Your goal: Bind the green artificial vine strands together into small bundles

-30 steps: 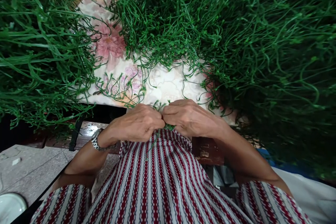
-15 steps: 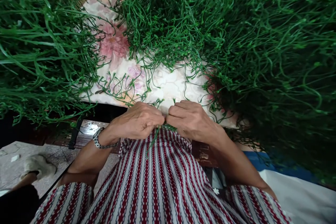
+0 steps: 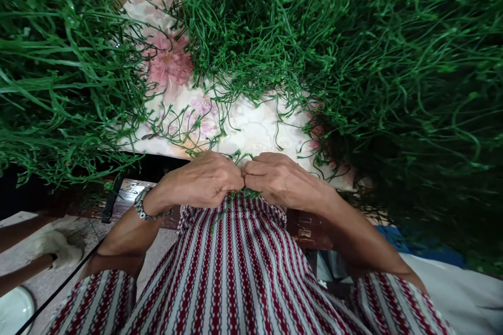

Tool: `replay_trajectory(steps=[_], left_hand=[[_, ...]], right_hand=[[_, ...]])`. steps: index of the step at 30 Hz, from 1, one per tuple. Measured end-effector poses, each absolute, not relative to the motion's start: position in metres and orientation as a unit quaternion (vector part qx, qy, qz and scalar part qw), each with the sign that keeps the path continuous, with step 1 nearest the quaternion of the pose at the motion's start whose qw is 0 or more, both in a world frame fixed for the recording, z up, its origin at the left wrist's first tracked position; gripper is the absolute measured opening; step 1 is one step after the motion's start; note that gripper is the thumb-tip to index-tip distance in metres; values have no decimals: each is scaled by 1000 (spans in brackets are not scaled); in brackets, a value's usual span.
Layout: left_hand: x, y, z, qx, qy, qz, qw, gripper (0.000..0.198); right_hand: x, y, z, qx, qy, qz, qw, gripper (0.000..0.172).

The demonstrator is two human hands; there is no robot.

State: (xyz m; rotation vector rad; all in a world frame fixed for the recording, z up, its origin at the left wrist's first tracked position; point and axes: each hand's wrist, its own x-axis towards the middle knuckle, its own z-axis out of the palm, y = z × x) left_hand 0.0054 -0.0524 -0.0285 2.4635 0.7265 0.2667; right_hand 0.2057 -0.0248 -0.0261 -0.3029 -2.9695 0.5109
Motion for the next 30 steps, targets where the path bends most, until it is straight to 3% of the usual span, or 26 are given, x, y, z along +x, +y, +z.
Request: replay_trajectory(steps=[6, 11, 16, 21, 25, 30], left_hand=[[13, -58, -32, 931, 282, 72, 220, 18], [3, -59, -35, 916, 276, 99, 273, 21], [-7, -55, -34, 809, 347, 296, 372, 19], [3, -54, -34, 720, 385, 375, 439, 18], [11, -54, -36, 662, 433, 412, 452, 18], [18, -54, -36, 574, 477, 464, 477, 12]], right_hand=[[202, -28, -16, -98, -982, 157, -29, 17], [211, -19, -17, -114, -981, 155, -26, 14], [225, -4, -11, -193, -955, 151, 169, 6], [219, -20, -1, -233, -899, 146, 342, 5], [208, -42, 1, -286, -890, 60, 350, 8], [194, -60, -12, -246, -881, 52, 401, 14]])
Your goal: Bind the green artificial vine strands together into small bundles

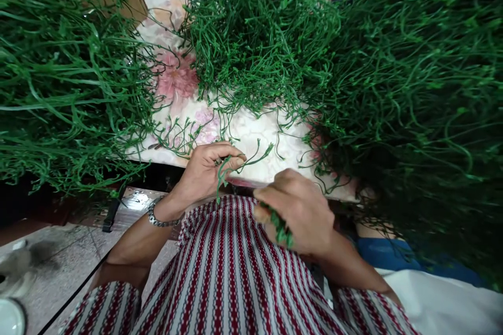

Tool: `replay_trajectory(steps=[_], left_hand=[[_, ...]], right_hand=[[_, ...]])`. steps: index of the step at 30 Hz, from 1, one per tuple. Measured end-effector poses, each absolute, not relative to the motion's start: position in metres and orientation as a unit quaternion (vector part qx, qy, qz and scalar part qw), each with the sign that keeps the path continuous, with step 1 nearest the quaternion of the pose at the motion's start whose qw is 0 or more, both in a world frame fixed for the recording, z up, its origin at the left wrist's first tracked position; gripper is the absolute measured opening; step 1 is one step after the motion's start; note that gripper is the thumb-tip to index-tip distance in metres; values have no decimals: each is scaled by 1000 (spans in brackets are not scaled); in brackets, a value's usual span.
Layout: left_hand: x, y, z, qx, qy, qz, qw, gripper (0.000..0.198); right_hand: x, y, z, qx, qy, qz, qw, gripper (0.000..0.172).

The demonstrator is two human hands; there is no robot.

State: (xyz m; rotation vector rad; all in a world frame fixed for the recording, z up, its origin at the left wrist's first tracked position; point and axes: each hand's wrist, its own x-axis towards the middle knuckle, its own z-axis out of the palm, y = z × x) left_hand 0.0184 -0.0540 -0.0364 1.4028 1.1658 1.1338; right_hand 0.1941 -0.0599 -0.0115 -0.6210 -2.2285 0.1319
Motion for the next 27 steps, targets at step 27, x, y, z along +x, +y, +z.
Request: replay_trajectory(steps=[27], left_hand=[[16, -59, -41, 434, 460, 512, 581, 14]], right_hand=[[175, -46, -57, -355, -791, 263, 423, 24]])
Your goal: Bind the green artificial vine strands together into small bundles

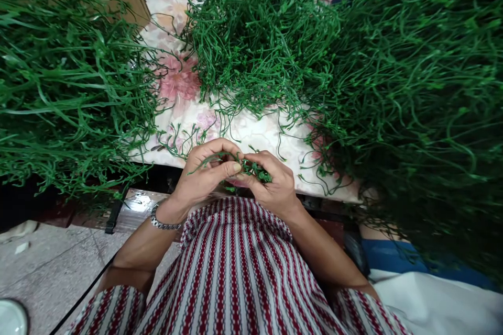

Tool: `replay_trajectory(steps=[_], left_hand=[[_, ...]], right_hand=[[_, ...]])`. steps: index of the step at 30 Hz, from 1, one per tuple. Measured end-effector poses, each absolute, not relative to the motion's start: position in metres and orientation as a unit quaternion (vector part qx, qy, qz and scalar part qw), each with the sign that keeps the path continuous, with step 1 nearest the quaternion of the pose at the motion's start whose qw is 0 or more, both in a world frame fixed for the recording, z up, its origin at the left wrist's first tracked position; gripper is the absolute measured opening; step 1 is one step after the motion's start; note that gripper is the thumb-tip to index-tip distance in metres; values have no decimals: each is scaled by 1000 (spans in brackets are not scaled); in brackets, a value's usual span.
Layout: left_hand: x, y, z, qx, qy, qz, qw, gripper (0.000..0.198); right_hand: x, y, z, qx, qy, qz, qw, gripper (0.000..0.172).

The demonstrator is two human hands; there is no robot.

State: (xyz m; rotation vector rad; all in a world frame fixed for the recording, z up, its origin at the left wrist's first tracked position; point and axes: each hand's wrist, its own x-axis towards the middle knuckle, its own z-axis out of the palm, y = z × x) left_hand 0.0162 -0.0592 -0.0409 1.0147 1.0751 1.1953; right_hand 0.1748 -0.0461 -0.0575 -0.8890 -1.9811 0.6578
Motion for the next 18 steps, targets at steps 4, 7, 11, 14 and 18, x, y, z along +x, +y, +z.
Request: replay_trajectory(steps=[4, 7, 11, 14, 18], left_hand=[[18, -61, -39, 471, 487, 496, 544, 13], [19, -62, -38, 483, 491, 492, 533, 11], [17, -64, -38, 475, 482, 491, 549, 14], [16, -64, -36, 499, 502, 477, 521, 15], [17, -63, -33, 543, 523, 437, 492, 12]], right_hand=[[174, -46, -54, -360, -807, 225, 410, 19], [175, -45, -53, -355, -821, 212, 395, 17], [181, -41, -53, -325, -827, 263, 375, 22], [187, -40, -51, -313, -813, 326, 368, 24], [189, -41, -50, -331, -786, 353, 385, 19]])
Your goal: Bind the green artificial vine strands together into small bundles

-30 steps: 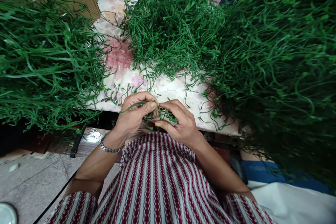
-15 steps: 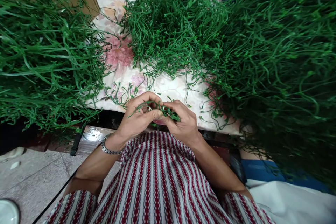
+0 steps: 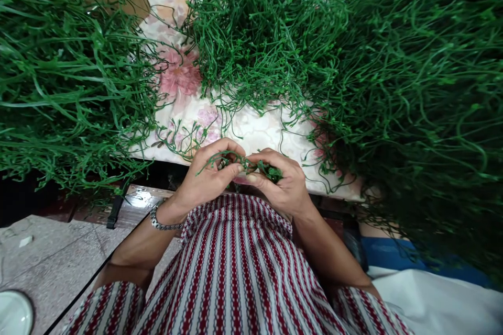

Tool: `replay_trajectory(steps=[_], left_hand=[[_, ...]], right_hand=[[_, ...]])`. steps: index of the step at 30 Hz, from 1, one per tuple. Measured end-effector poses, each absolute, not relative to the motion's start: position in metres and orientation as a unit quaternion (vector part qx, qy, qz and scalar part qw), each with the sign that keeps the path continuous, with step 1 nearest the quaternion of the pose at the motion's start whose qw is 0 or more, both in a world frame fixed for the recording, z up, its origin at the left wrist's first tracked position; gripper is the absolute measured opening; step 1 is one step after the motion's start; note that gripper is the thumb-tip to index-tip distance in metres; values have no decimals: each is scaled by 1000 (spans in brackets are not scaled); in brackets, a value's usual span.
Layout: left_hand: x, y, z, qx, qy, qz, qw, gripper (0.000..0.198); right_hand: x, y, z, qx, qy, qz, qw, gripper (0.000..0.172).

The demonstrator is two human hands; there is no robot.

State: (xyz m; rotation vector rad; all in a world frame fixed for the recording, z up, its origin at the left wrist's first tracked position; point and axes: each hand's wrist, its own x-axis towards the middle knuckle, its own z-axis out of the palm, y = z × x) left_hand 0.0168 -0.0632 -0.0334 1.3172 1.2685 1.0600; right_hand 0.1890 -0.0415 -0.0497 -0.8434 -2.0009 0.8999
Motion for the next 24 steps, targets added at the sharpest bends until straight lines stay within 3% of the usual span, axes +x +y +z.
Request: replay_trajectory(steps=[9, 16, 24], left_hand=[[11, -65, -41, 633, 509, 386, 438, 5], [16, -65, -45, 554, 503, 462, 476, 6], [30, -68, -53, 471, 525, 537, 463, 7]], right_hand=[[184, -43, -51, -333, -795, 315, 398, 8], [185, -41, -52, -369, -789, 285, 399, 8], [173, -54, -59, -432, -740, 347, 380, 39]])
